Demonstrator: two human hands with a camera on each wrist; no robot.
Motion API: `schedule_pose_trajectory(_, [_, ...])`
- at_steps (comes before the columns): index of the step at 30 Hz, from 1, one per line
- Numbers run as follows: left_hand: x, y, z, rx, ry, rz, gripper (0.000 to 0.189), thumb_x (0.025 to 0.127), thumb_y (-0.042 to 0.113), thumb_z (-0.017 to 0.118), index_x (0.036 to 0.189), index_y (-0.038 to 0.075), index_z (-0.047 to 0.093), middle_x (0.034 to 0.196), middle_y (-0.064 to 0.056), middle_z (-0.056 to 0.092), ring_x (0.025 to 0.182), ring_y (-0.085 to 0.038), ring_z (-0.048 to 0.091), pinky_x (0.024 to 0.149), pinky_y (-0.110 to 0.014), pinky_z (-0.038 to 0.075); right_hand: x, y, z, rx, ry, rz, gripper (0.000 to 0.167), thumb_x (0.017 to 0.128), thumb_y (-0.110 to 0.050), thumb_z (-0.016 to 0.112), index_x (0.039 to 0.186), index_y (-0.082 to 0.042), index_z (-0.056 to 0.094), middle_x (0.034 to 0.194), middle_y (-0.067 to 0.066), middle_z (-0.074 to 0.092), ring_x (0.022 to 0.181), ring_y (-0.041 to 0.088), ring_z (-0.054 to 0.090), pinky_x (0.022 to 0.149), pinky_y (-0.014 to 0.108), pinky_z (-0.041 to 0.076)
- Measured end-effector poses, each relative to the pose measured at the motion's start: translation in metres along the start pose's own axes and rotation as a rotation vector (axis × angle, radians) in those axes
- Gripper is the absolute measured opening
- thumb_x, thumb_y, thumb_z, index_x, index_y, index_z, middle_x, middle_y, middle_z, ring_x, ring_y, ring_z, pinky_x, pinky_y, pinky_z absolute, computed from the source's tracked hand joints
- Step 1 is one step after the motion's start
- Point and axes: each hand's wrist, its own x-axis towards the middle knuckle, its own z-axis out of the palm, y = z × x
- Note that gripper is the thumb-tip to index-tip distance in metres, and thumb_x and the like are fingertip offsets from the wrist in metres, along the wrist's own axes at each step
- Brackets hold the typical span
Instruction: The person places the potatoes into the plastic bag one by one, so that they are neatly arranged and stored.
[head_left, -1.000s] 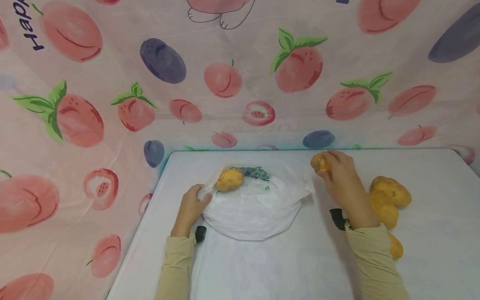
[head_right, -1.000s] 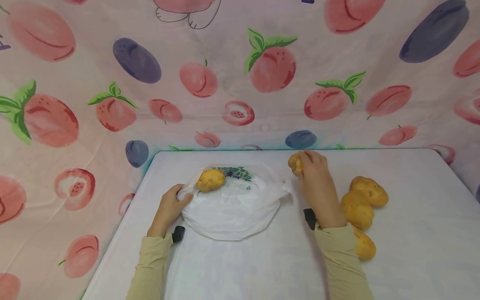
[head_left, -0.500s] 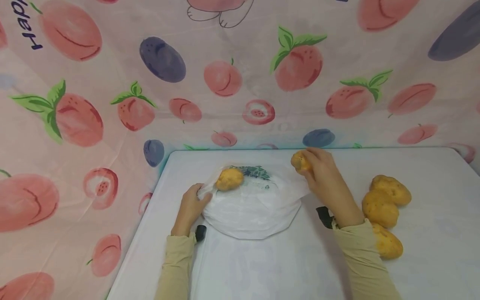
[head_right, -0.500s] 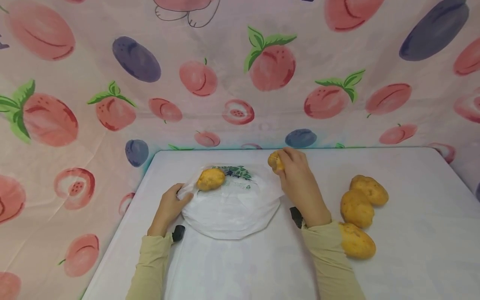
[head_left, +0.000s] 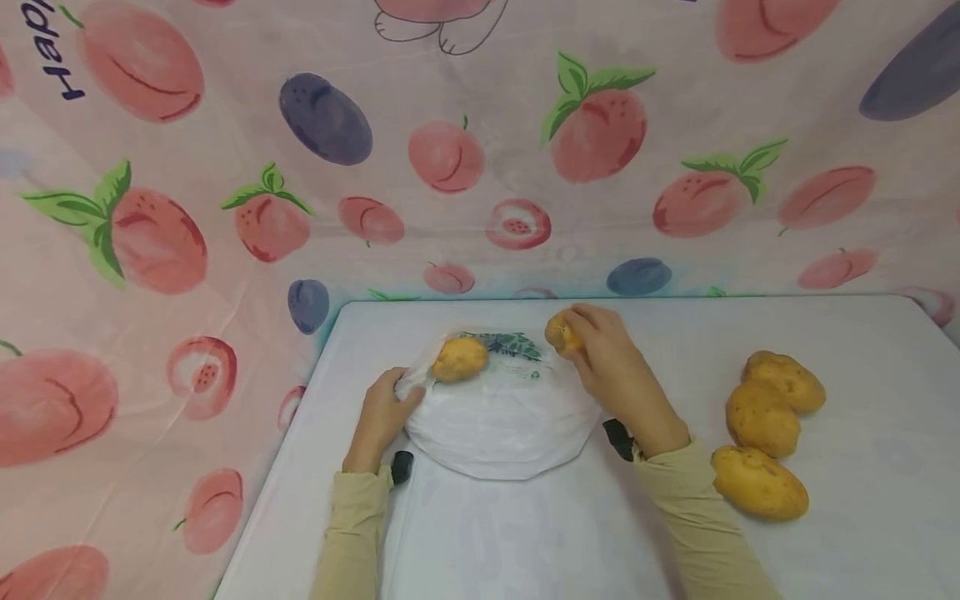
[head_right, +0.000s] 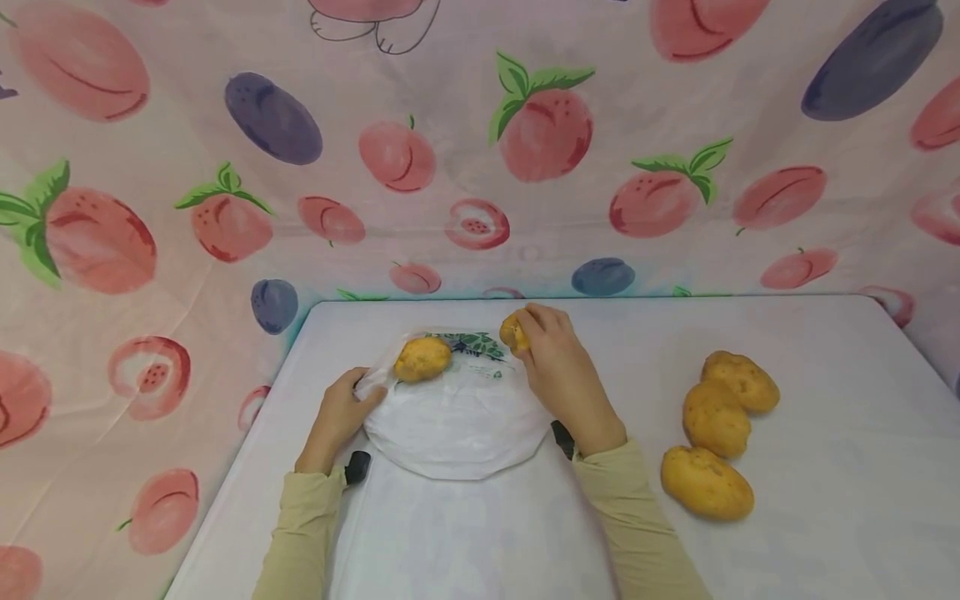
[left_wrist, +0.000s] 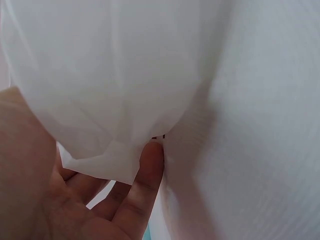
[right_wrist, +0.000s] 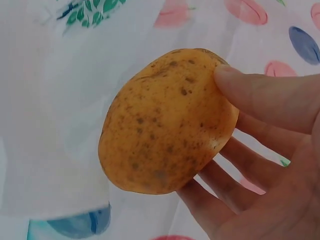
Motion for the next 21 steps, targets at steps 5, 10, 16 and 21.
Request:
schedule_pose_trajectory(5, [0.000, 0.000, 0.000, 0.004, 0.003, 0.009, 0.039, 0.093, 0.020, 0.066, 0.126, -0.001, 0.060, 0.128, -0.020, 0.062, 0.119, -0.035, 0.058, 0.104, -0.051, 0.045, 0.002, -0.004, 0.010, 0.009, -0.019, 0.001, 0.044, 0.086, 0.002, 0.072, 0.127, 0.007, 0.058, 0.135, 0.026, 0.051, 0.129, 0.043, 0.044, 0.105, 0.053, 0.045])
schedule_pose_trajectory(10, [-0.001, 0.001, 0.000, 0.005, 0.000, 0.011, 0.039, 0.093, 0.020, 0.066, 0.126, -0.001, 0.060, 0.128, -0.020, 0.062, 0.120, -0.035, 0.058, 0.104, -0.051, 0.044, 0.003, -0.008, 0.018, -0.004, -0.046, -0.009, 0.043, 0.087, 0.000, 0.073, 0.128, 0.004, 0.059, 0.137, 0.024, 0.052, 0.132, 0.039, 0.044, 0.104, 0.051, 0.047])
schedule_pose_trajectory(16, [-0.002, 0.002, -0.001, 0.013, -0.002, 0.000, 0.041, 0.094, 0.021, 0.066, 0.127, -0.001, 0.059, 0.130, -0.020, 0.061, 0.122, -0.035, 0.057, 0.105, -0.051, 0.044, 0.005, -0.014, 0.028, -0.023, -0.086, -0.042, 0.046, 0.088, 0.000, 0.071, 0.132, 0.003, 0.057, 0.138, 0.023, 0.052, 0.133, 0.038, 0.044, 0.103, 0.047, 0.048])
schedule_pose_trajectory(21, [-0.002, 0.002, -0.001, 0.017, -0.002, -0.002, 0.041, 0.093, 0.021, 0.066, 0.127, -0.001, 0.059, 0.130, -0.020, 0.061, 0.121, -0.035, 0.057, 0.105, -0.051, 0.044, 0.007, -0.018, 0.036, -0.019, -0.114, -0.050, 0.046, 0.089, -0.001, 0.070, 0.133, 0.003, 0.057, 0.139, 0.022, 0.052, 0.134, 0.036, 0.044, 0.105, 0.045, 0.047])
